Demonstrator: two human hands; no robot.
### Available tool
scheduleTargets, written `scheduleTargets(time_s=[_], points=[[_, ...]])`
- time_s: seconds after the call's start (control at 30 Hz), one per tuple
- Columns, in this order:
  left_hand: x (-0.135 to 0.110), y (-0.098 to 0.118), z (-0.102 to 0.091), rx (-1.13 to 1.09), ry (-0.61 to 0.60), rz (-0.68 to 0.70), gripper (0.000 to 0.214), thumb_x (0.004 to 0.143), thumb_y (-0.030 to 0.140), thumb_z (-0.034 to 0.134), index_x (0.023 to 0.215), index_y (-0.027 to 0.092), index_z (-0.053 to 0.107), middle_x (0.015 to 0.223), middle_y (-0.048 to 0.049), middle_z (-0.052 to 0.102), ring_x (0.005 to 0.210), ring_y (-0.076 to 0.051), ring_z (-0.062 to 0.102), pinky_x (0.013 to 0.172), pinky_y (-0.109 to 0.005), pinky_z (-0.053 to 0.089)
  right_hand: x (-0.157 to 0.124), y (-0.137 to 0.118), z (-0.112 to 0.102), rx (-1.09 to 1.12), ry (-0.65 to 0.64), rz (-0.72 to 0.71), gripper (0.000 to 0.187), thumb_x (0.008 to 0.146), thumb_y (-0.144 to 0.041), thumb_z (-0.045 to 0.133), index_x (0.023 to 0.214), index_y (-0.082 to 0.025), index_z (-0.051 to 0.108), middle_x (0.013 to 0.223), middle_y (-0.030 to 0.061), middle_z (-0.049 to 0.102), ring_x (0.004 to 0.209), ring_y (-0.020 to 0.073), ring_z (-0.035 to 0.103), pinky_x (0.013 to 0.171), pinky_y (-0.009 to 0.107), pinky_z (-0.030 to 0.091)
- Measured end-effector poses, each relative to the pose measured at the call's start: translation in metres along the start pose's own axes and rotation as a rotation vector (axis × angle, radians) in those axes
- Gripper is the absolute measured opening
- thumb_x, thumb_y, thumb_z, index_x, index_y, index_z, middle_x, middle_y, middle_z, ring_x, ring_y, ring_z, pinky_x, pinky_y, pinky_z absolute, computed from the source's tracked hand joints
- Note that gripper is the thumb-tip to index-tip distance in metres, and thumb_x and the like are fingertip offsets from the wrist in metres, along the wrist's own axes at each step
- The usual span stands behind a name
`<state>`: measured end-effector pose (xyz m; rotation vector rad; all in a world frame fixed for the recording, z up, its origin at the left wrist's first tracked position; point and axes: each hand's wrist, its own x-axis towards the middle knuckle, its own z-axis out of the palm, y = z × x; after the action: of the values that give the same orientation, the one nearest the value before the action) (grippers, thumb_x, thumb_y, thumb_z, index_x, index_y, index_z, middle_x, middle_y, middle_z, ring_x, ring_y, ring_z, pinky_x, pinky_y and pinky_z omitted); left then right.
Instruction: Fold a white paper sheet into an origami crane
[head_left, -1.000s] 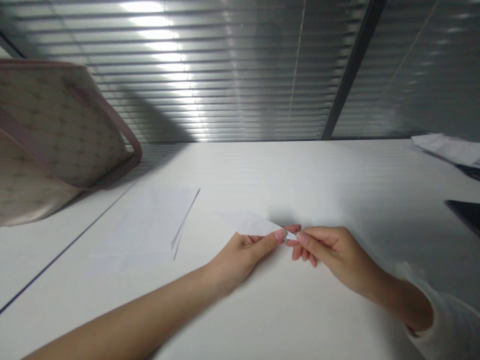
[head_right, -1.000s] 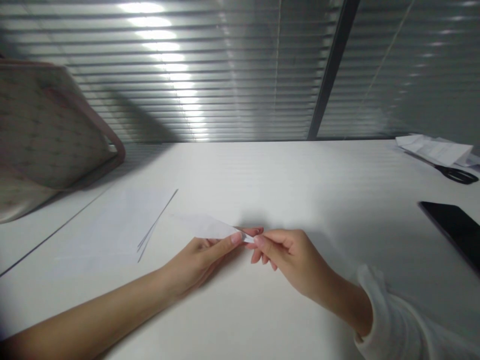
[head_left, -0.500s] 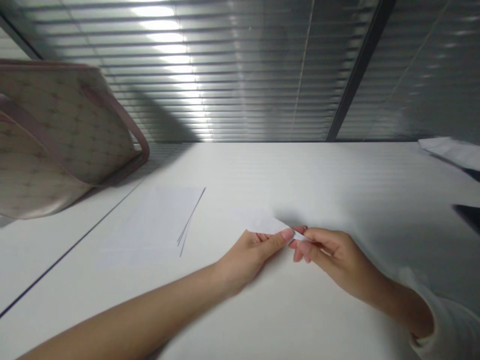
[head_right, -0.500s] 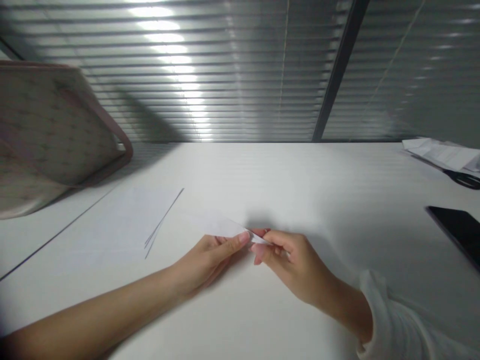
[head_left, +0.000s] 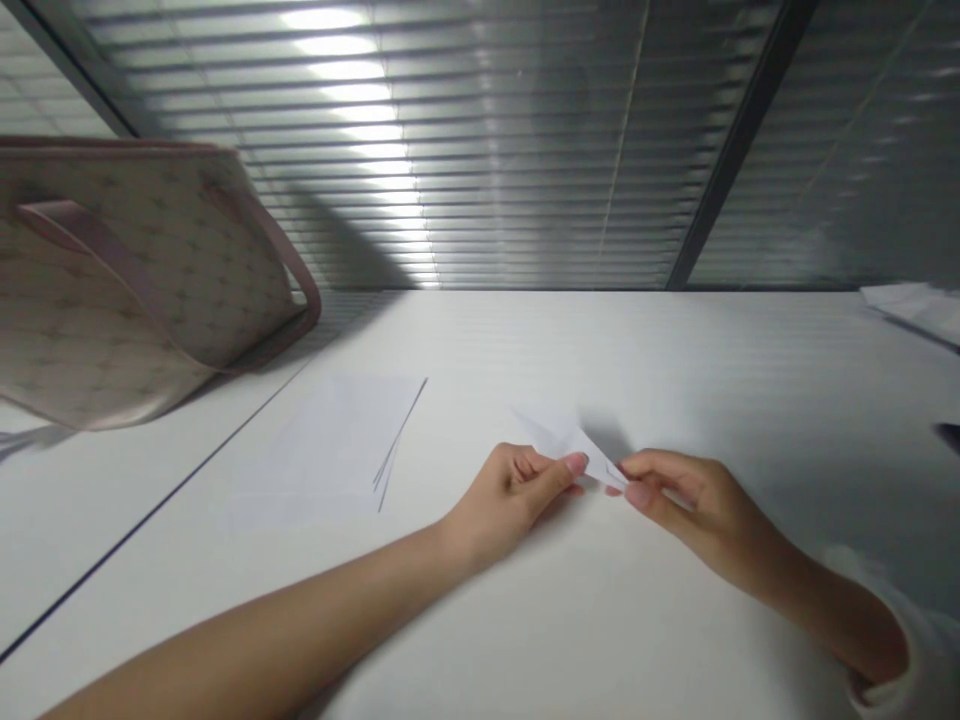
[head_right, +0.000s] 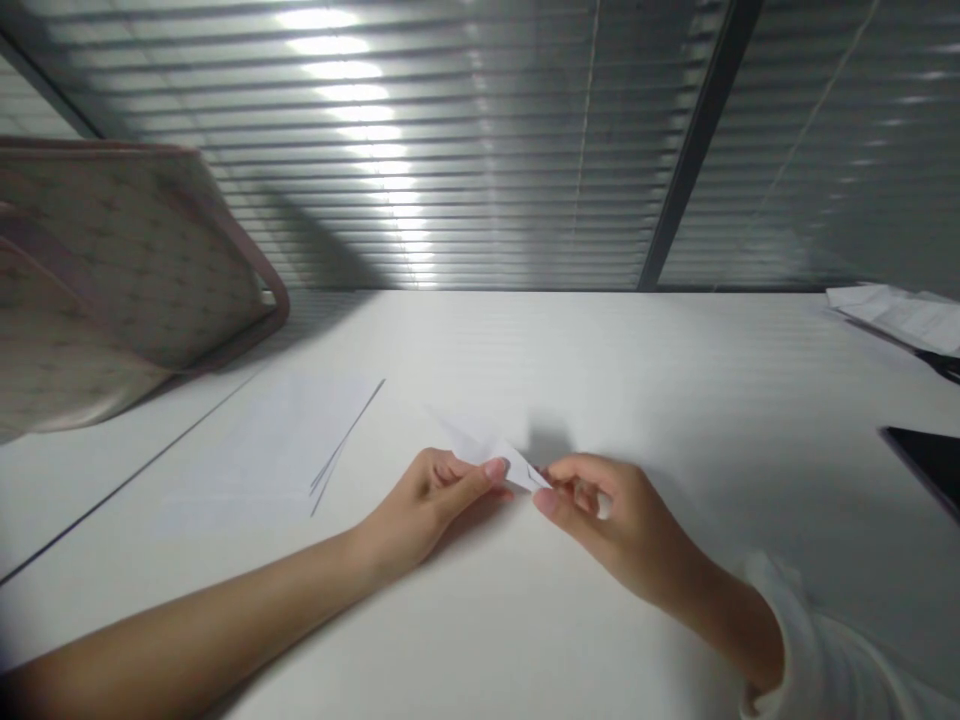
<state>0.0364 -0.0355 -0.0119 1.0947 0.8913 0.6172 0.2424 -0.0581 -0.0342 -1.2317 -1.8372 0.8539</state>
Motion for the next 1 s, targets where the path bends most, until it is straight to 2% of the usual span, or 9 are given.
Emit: scheduleTargets(time_s=[0.13, 0.2, 0.3, 0.4, 0.57, 0.67, 0.77, 0.87, 1.0], points=[[-0.003, 0.001, 0.008, 0.26, -0.107, 0.181, 0.048, 0.083, 0.049, 0.061, 0.05, 0.015, 0.057, 0.047, 0.005, 0.044, 0.046, -0.008, 0.032, 0.047, -0.023, 0.025, 0.003, -0.008, 0.002, -0.043, 0.19, -0.188, 0.015, 0.083, -0.032, 0.064, 0.094, -0.02, 0.062, 0.082, 0.0021, 0.065, 0.069, 0.0145, 0.061, 0.061, 0.027, 0.051], [-0.003, -0.001, 0.012, 0.324, -0.096, 0.262, 0.042, 0.085, 0.045, 0.06, 0.055, 0.016, 0.063, 0.054, 0.0032, 0.053, 0.051, -0.01, 0.042, 0.053, -0.023, 0.033, 0.003, -0.013, 0.004, -0.091, 0.229, -0.359, 0.006, 0.083, -0.023, 0.065, 0.088, -0.021, 0.062, 0.078, 0.001, 0.063, 0.068, 0.0134, 0.06, 0.06, 0.025, 0.051], [-0.002, -0.006, 0.014, 0.287, 0.061, 0.281, 0.02, 0.081, 0.037, 0.066, 0.082, 0.018, 0.075, 0.081, -0.0013, 0.071, 0.077, -0.019, 0.06, 0.073, -0.027, 0.044, 0.001, -0.017, 0.003, -0.241, 0.285, -0.592, 0.011, 0.084, -0.01, 0.062, 0.088, -0.02, 0.063, 0.076, 0.0011, 0.065, 0.07, 0.0126, 0.061, 0.062, 0.024, 0.051], [0.001, -0.01, 0.012, 0.087, 0.112, 0.18, 0.033, 0.069, 0.021, 0.077, 0.102, 0.018, 0.074, 0.097, -0.0042, 0.073, 0.095, -0.024, 0.063, 0.091, -0.031, 0.043, -0.003, -0.013, -0.004, -0.471, 0.293, -0.738, 0.018, 0.087, -0.007, 0.057, 0.1, -0.017, 0.064, 0.08, 0.0027, 0.069, 0.072, 0.0138, 0.062, 0.068, 0.026, 0.052], [0.004, -0.006, 0.007, -0.552, -0.158, 0.036, 0.041, 0.068, 0.024, 0.068, 0.106, 0.007, 0.071, 0.103, -0.0124, 0.072, 0.104, -0.026, 0.063, 0.103, -0.038, 0.038, -0.001, -0.007, -0.016, -0.788, 0.229, -0.911, 0.023, 0.093, -0.007, 0.045, 0.103, -0.01, 0.066, 0.086, 0.007, 0.072, 0.077, 0.0174, 0.062, 0.073, 0.03, 0.052], [0.004, -0.005, 0.006, -0.607, -0.148, -0.004, 0.042, 0.074, 0.027, 0.067, 0.11, 0.006, 0.068, 0.108, -0.0143, 0.07, 0.103, -0.024, 0.063, 0.103, -0.035, 0.039, 0.002, -0.005, -0.014, -0.813, 0.197, -0.937, 0.018, 0.091, -0.01, 0.051, 0.1, -0.009, 0.067, 0.088, 0.0083, 0.072, 0.082, 0.0198, 0.062, 0.076, 0.034, 0.052], [0.004, -0.009, 0.007, -0.435, -0.059, 0.025, 0.04, 0.073, 0.011, 0.071, 0.113, 0.012, 0.066, 0.104, -0.009, 0.071, 0.094, -0.018, 0.065, 0.093, -0.03, 0.044, 0.005, 0.0, -0.009, -0.661, 0.151, -0.867, 0.01, 0.087, -0.014, 0.06, 0.095, -0.012, 0.066, 0.087, 0.0067, 0.07, 0.085, 0.0193, 0.062, 0.078, 0.035, 0.052], [0.005, -0.013, 0.007, -0.25, -0.023, 0.083, 0.039, 0.075, 0.01, 0.07, 0.114, 0.015, 0.065, 0.101, -0.0055, 0.071, 0.086, -0.014, 0.064, 0.084, -0.027, 0.045, 0.006, 0.005, -0.006, -0.503, 0.219, -0.721, 0.007, 0.086, -0.015, 0.062, 0.093, -0.015, 0.065, 0.084, 0.0048, 0.067, 0.081, 0.0162, 0.061, 0.075, 0.031, 0.051], [0.006, -0.014, 0.006, -0.035, -0.027, 0.151, 0.049, 0.08, 0.012, 0.066, 0.127, 0.017, 0.055, 0.104, -0.0053, 0.069, 0.083, -0.012, 0.06, 0.076, -0.023, 0.043, 0.009, 0.006, -0.007, -0.566, 0.285, -0.661, 0.017, 0.085, -0.019, 0.064, 0.102, -0.019, 0.067, 0.086, 0.0049, 0.065, 0.079, 0.0166, 0.059, 0.071, 0.032, 0.049]])
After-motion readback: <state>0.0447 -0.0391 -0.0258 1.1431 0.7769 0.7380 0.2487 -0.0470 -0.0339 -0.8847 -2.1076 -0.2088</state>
